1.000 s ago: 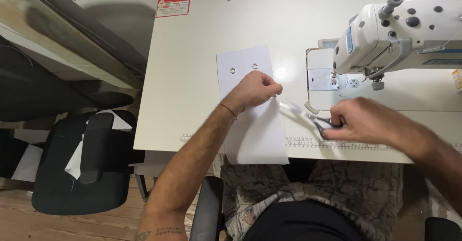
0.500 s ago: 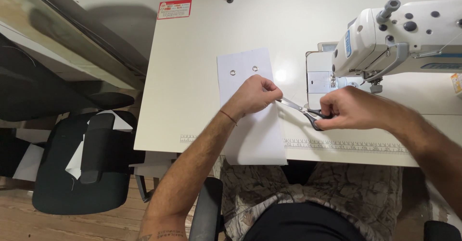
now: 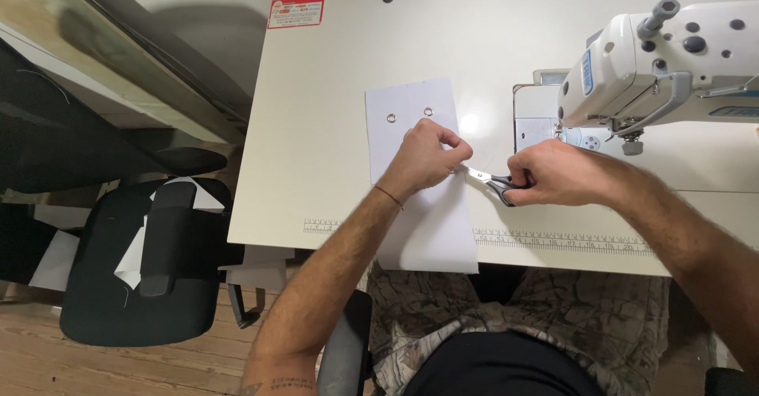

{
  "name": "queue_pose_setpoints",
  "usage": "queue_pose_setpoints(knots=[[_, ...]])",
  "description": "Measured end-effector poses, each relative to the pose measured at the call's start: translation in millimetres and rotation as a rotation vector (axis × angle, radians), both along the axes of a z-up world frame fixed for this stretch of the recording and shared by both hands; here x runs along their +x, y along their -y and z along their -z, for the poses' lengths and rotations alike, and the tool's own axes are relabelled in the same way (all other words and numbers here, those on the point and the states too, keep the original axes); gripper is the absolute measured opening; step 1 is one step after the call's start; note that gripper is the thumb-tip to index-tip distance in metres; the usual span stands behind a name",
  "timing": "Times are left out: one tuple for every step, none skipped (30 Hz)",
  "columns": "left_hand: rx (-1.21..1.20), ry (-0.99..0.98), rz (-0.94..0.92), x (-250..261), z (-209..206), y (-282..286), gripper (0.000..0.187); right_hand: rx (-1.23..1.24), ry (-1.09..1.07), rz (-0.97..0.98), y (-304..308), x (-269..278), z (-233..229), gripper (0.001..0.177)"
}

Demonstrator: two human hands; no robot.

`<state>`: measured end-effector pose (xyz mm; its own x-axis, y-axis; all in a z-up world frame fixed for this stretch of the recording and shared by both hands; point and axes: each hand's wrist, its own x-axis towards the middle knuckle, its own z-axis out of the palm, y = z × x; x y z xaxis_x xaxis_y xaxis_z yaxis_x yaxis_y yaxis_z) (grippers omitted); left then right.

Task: Preparing and aligning leather pieces at a sewing station and trimming them with scissors

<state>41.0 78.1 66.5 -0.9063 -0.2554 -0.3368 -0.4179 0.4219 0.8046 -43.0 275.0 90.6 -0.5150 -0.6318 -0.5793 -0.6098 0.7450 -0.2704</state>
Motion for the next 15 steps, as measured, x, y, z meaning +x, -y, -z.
queue_pose_setpoints(knots=[[0.028, -0.019, -0.002, 1, -3, 0, 0.02, -0.006, -0.018, -0.026, 0, 0, 3, 0.031], [0.028, -0.019, -0.004, 0, 12, 12, 0.02, -0.006, -0.019, -0.029, -6, 2, 3, 0.031], [0.095, -0.149, -0.014, 0, 26, 23, 0.02, -0.002, 0.045, 0.035, -12, 4, 3, 0.025], [0.163, -0.286, -0.022, -4, 40, 34, 0.024, 0.002, 0.103, 0.1, -19, 4, 1, 0.02], [0.163, -0.292, -0.024, 9, 49, 61, 0.024, 0.002, 0.097, 0.098, -35, 3, 11, 0.02], [0.133, -0.306, -0.152, 23, 57, 89, 0.012, -0.047, 0.089, 0.089, -51, 2, 21, 0.021], [0.102, -0.318, -0.28, 36, 66, 116, 0.02, -0.097, 0.08, 0.079, -67, 1, 31, 0.023], [0.102, -0.322, -0.285, 62, 56, 135, 0.02, -0.097, 0.077, 0.074, -77, 5, 31, 0.023], [-0.079, -0.245, -0.526, 88, 46, 153, 0.021, -0.043, 0.029, 0.113, -88, 8, 32, 0.022], [-0.26, -0.156, -0.765, 116, 38, 171, 0.023, 0.012, -0.015, 0.149, -99, 12, 33, 0.023], [-0.258, -0.155, -0.773, 139, 47, 177, 0.023, 0.014, -0.016, 0.142, -109, 17, 35, 0.023], [-0.79, -0.02, -0.788, 162, 56, 184, 0.052, -0.035, -0.079, 0.227, -118, 21, 37, 0.017], [-1.318, 0.127, -0.757, 186, 64, 191, 0.086, -0.088, -0.142, 0.311, -126, 25, 40, 0.012], [-1.33, 0.143, -0.774, 194, 58, 184, 0.086, -0.099, -0.133, 0.289, -126, 29, 45, 0.012], [-1.251, -0.031, -0.652, 201, 53, 177, 0.068, -0.151, -0.125, 0.382, -126, 34, 50, 0.013]])
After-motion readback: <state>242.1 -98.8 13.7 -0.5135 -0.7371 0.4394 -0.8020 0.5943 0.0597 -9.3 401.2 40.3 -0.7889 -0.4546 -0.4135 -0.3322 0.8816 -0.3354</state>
